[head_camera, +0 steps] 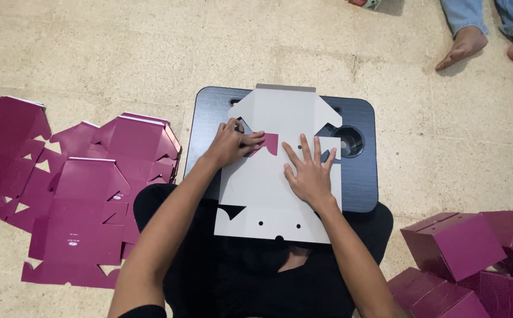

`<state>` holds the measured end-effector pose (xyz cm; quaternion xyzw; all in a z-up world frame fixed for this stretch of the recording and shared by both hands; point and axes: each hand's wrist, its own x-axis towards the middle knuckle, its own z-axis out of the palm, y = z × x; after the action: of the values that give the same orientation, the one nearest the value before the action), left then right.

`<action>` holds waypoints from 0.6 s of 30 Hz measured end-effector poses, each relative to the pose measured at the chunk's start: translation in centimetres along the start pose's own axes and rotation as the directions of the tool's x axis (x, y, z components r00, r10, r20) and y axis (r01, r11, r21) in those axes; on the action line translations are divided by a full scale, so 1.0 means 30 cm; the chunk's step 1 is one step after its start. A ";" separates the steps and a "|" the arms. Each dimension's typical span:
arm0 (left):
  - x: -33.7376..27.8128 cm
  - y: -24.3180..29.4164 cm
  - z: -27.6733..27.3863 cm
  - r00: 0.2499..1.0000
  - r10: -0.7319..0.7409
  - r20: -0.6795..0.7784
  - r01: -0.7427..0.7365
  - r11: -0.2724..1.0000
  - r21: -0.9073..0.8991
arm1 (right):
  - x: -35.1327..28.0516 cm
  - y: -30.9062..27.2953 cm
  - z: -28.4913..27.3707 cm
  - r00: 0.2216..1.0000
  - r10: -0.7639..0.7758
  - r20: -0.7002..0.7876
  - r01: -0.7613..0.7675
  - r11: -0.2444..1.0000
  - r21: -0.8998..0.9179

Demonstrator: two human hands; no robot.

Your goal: Folding a flat cardboard template into a small purple box on a lap desk

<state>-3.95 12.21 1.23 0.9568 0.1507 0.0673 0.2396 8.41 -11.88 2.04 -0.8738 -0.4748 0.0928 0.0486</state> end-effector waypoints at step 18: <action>0.049 -0.044 -0.006 0.980 0.150 0.133 -0.178 0.955 0.236 | -0.018 0.024 0.019 0.997 0.014 -0.073 -0.006 0.994 0.110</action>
<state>-2.95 13.85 0.84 0.9906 0.0638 0.0132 0.1205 8.60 -12.72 1.43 -0.8750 -0.4626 0.0867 0.1136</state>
